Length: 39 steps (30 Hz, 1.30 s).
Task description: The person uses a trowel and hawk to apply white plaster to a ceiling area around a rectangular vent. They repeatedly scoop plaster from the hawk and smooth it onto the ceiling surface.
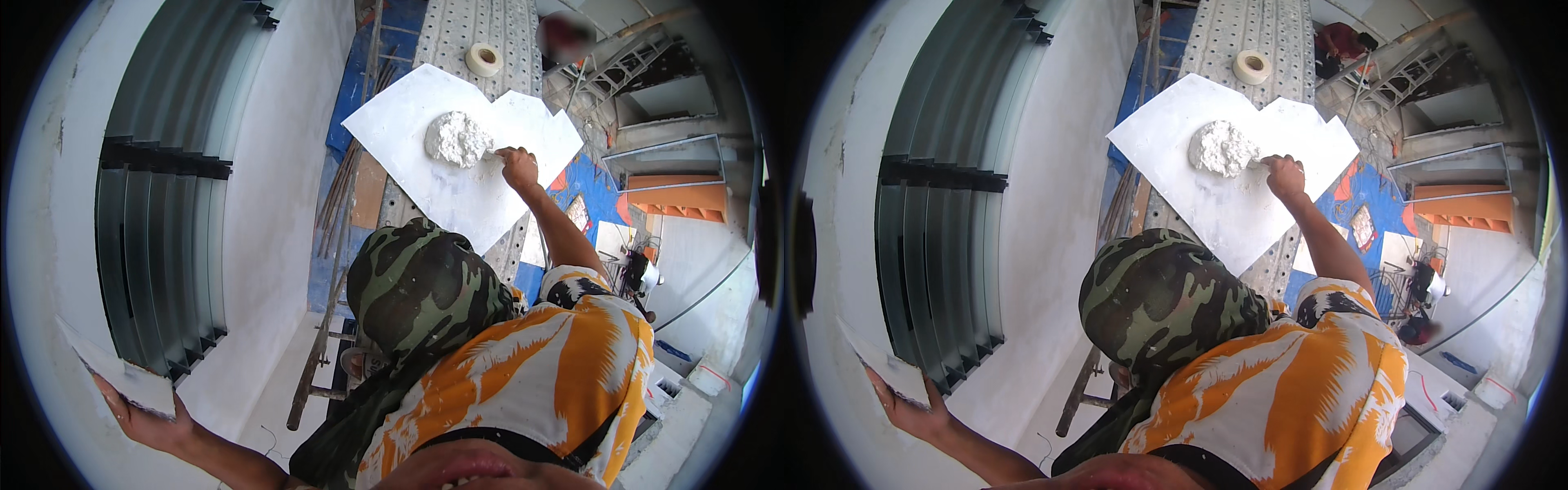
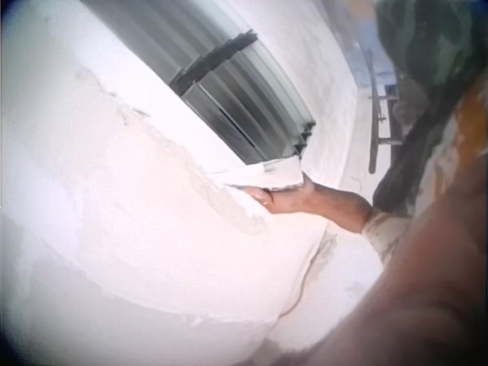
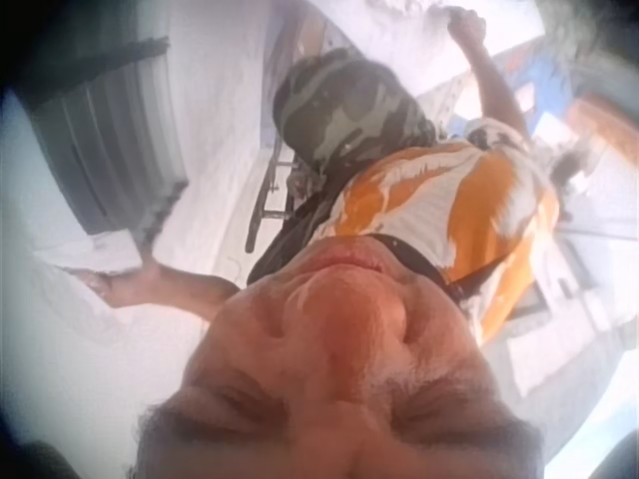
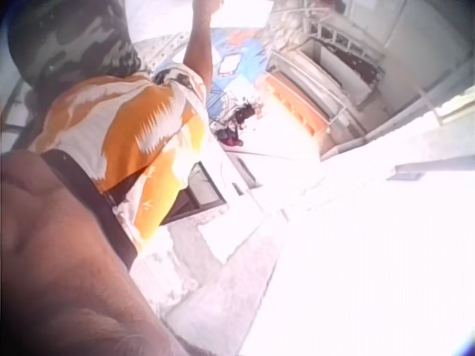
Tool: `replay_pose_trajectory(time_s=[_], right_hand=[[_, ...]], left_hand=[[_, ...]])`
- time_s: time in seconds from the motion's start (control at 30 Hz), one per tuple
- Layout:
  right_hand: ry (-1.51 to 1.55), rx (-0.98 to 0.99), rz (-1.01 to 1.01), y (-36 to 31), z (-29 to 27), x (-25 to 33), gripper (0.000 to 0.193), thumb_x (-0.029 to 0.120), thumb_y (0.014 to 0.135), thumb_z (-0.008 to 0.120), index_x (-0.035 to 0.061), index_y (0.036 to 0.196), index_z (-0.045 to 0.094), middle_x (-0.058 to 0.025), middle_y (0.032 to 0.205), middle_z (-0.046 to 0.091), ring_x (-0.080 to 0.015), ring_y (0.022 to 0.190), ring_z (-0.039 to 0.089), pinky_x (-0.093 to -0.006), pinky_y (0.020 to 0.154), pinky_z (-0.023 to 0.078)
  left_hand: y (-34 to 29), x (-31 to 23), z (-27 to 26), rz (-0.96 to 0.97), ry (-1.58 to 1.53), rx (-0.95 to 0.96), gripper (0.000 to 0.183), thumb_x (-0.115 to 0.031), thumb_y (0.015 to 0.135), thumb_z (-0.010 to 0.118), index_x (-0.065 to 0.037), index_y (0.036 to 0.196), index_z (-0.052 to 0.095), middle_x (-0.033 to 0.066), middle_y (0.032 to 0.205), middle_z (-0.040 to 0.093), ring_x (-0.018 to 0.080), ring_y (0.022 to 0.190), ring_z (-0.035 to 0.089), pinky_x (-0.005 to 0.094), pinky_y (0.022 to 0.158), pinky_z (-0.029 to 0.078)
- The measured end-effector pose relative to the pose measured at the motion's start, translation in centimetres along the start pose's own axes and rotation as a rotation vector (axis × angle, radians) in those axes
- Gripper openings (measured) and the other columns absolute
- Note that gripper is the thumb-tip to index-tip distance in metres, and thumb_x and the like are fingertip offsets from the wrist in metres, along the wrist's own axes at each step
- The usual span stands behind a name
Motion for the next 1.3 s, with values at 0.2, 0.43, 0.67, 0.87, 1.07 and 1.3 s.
replay_pose_trajectory(time_s=[0.2, 0.43, 0.67, 0.87, 1.07, 1.3], right_hand=[[0.2, 0.027, 0.137, -0.8, -0.6, 0.8, 0.034, 0.006, 0.085, 0.058, 0.018, 0.112, 0.074, -0.0124, 0.101, 0.073, -0.0328, 0.096, 0.067, -0.0477, 0.087, 0.051], [0.083, 0.154, -0.077, -2.8, -1.0, 5.2, 0.032, 0.0, 0.084, 0.05, 0.007, 0.113, 0.064, -0.0142, 0.109, 0.065, -0.0354, 0.1, 0.062, -0.0462, 0.085, 0.054], [0.122, -0.2, 0.257, 0.6, -1.8, -0.1, 0.034, 0.008, 0.083, 0.052, 0.0097, 0.108, 0.075, -0.0223, 0.101, 0.071, -0.0394, 0.089, 0.068, -0.0489, 0.082, 0.055], [0.065, 0.171, 0.247, 2.7, 2.2, -2.5, 0.035, 0.013, 0.086, 0.048, 0.0154, 0.11, 0.074, -0.0261, 0.104, 0.067, -0.0409, 0.097, 0.068, -0.0495, 0.09, 0.053], [0.119, 0.252, 0.054, -4.3, 0.8, 2.3, 0.037, 0.011, 0.088, 0.051, 0.0218, 0.114, 0.074, -0.0224, 0.104, 0.067, -0.0387, 0.1, 0.065, -0.047, 0.095, 0.051], [0.208, -0.21, 0.301, -1.3, -1.8, 3.2, 0.039, 0.001, 0.083, 0.054, 0.0084, 0.118, 0.07, -0.02, 0.102, 0.07, -0.0367, 0.097, 0.065, -0.047, 0.083, 0.055]], left_hand=[[0.0, -0.6, 0.2, 0.065, -0.117, 0.021, 0.081, -0.003, 0.067, 0.068, 0.003, 0.144, 0.047, 0.0195, 0.139, 0.056, 0.0306, 0.123, 0.056, 0.0389, 0.108, 0.039], [0.0, -1.2, 1.2, -0.046, -0.068, 0.024, 0.085, -0.035, 0.069, 0.067, 0.003, 0.143, 0.049, 0.0225, 0.142, 0.054, 0.0338, 0.127, 0.056, 0.0422, 0.107, 0.042], [0.2, -0.9, 1.4, -0.11, -0.099, 0.043, 0.077, -0.033, 0.075, 0.067, 0.005, 0.141, 0.049, 0.0206, 0.143, 0.054, 0.0313, 0.13, 0.053, 0.0411, 0.111, 0.038], [0.6, -2.2, 2.1, -0.154, -0.177, 0.016, 0.075, -0.028, 0.077, 0.065, 0.005, 0.142, 0.048, 0.0202, 0.143, 0.054, 0.0308, 0.128, 0.054, 0.0395, 0.11, 0.038], [1.4, -4.2, 3.9, -0.295, -0.261, -0.015, 0.086, -0.015, 0.062, 0.064, 0.002, 0.144, 0.047, 0.0217, 0.139, 0.056, 0.0328, 0.122, 0.058, 0.0388, 0.105, 0.042], [1.0, -4.2, 4.0, -0.141, -0.171, 0.03, 0.094, -0.013, 0.054, 0.065, -0.001, 0.146, 0.046, 0.0202, 0.137, 0.058, 0.0314, 0.117, 0.06, 0.0376, 0.102, 0.045]])
Point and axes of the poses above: each hand's wrist, its own y-axis towards the middle knuckle, its own z-axis out of the palm, x = y × z, the point moved 1 cm from there along y, towards the middle knuckle
